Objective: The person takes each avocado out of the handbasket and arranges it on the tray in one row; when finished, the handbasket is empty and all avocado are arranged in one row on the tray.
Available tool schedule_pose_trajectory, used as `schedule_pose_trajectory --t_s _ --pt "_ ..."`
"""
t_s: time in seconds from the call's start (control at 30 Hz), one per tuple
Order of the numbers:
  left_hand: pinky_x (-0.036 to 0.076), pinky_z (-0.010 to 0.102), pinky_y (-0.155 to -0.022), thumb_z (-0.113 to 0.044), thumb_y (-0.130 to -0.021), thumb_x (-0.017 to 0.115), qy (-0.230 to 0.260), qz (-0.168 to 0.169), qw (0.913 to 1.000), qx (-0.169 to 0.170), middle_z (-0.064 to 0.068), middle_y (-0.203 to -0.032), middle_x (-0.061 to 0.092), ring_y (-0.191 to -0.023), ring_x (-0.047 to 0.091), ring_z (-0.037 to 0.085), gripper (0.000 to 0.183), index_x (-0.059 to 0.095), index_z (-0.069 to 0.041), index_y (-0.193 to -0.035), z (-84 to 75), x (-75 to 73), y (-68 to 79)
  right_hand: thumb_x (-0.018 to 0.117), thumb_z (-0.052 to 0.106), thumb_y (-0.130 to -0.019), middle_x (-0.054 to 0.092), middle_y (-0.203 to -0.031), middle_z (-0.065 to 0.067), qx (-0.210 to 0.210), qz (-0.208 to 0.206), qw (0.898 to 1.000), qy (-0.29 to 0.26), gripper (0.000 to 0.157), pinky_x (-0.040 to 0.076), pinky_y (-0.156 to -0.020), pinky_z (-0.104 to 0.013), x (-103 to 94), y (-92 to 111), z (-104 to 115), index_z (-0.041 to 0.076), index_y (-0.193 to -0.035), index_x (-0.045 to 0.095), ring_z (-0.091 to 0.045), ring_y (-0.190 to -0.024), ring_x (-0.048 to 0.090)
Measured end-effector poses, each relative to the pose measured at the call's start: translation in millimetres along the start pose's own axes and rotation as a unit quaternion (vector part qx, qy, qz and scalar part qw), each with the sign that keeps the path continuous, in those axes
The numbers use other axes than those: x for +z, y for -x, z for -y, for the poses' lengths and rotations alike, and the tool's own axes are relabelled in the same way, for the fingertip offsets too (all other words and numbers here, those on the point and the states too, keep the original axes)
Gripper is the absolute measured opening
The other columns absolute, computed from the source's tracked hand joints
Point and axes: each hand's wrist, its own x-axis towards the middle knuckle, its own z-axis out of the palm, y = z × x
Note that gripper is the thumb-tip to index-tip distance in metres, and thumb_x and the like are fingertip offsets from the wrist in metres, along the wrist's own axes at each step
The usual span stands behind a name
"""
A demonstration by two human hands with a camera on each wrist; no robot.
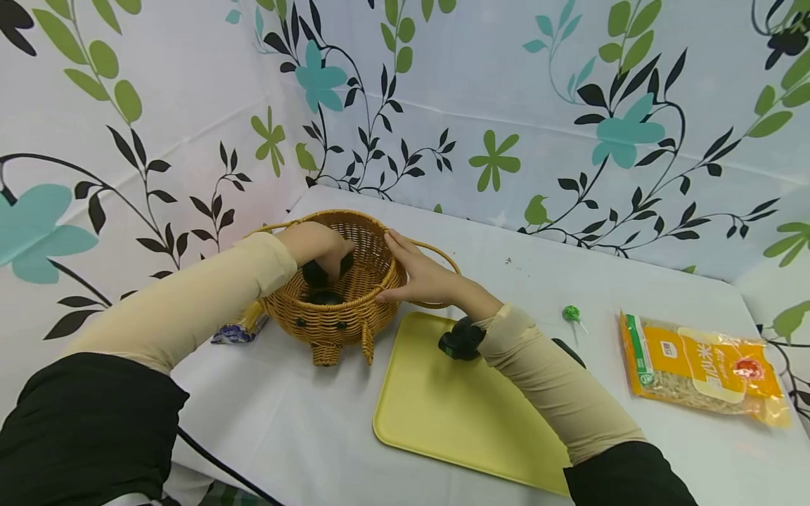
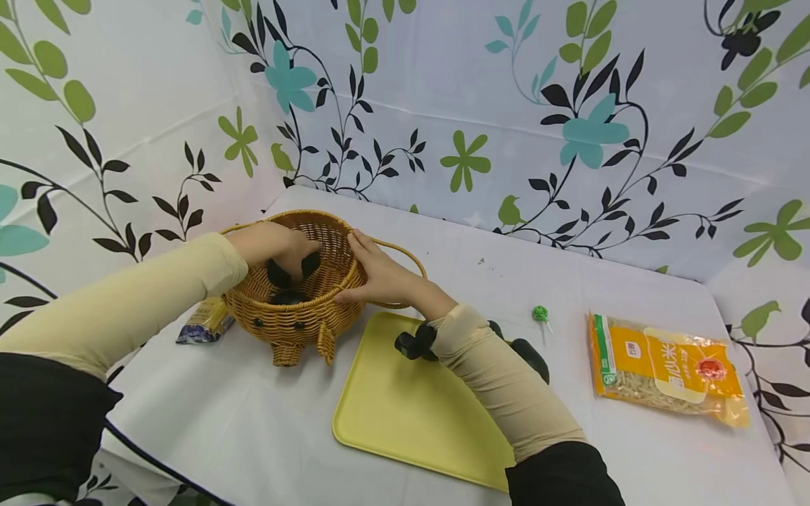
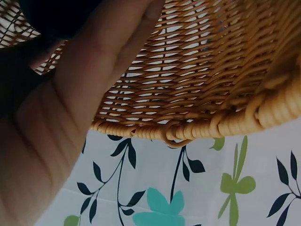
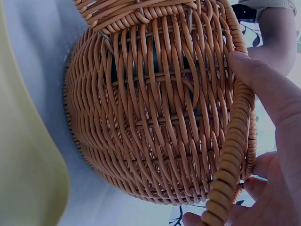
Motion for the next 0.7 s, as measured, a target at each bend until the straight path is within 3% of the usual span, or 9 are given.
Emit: schedule_pose_trajectory --t_s 0.2,0.37,0.53,0.63,0.7 --pt "0.033 0.053 -0.109 -0.032 -0.082 0.068 0.054 -0.066 0.9956 0.041 0.024 -0.151 0.028 -0.139 0.03 0.039 0.089 0.017 -0.003 -0.15 10.2 0.6 12.5 0.068 0.05 -0.081 -0.011 -0.16 0.002 -0.001 0.0 1.0 -0.001 0.107 0.017 -0.119 -0.042 0.6 0.6 -0.3 0.016 -0.153 -0.004 -0.019 -0.149 -0.003" --pt "0.039 0.05 -0.103 -0.033 -0.081 0.068 0.075 -0.106 0.9892 0.067 0.026 -0.15 0.029 -0.135 0.036 0.039 0.086 0.024 -0.001 -0.147 15.1 2.7 23.5 0.068 0.049 -0.081 -0.011 -0.16 0.0 -0.002 0.001 1.0 -0.006 0.107 0.018 -0.119 -0.043 0.0 2.0 1.6 0.015 -0.153 -0.003 -0.019 -0.149 -0.002" --pt "0.05 0.04 -0.081 -0.032 -0.081 0.067 0.108 -0.13 0.9825 0.08 0.022 -0.132 0.049 -0.109 0.054 0.03 0.082 0.026 -0.003 -0.146 17.0 3.8 33.5 0.068 0.049 -0.081 -0.012 -0.16 0.003 0.001 -0.002 1.0 -0.011 0.107 0.018 -0.119 -0.043 0.1 2.4 2.1 0.016 -0.153 -0.003 -0.019 -0.149 -0.003" --pt "0.05 0.034 -0.069 -0.031 -0.081 0.066 0.117 -0.131 0.9804 0.089 0.019 -0.115 0.057 -0.091 0.058 0.025 0.079 0.027 -0.003 -0.144 17.4 3.9 38.7 0.068 0.049 -0.081 -0.011 -0.16 0.002 0.0 -0.005 1.0 -0.011 0.107 0.018 -0.119 -0.043 0.3 2.3 1.9 0.017 -0.153 -0.004 -0.019 -0.149 -0.003" --pt "0.048 0.032 -0.068 -0.03 -0.082 0.065 0.118 -0.132 0.9799 0.093 0.018 -0.111 0.059 -0.087 0.058 0.024 0.077 0.027 -0.004 -0.144 17.9 4.4 41.3 0.068 0.049 -0.081 -0.01 -0.16 0.0 0.0 -0.006 1.0 -0.011 0.107 0.018 -0.119 -0.043 0.4 2.2 2.2 0.017 -0.153 -0.004 -0.019 -0.149 -0.002"
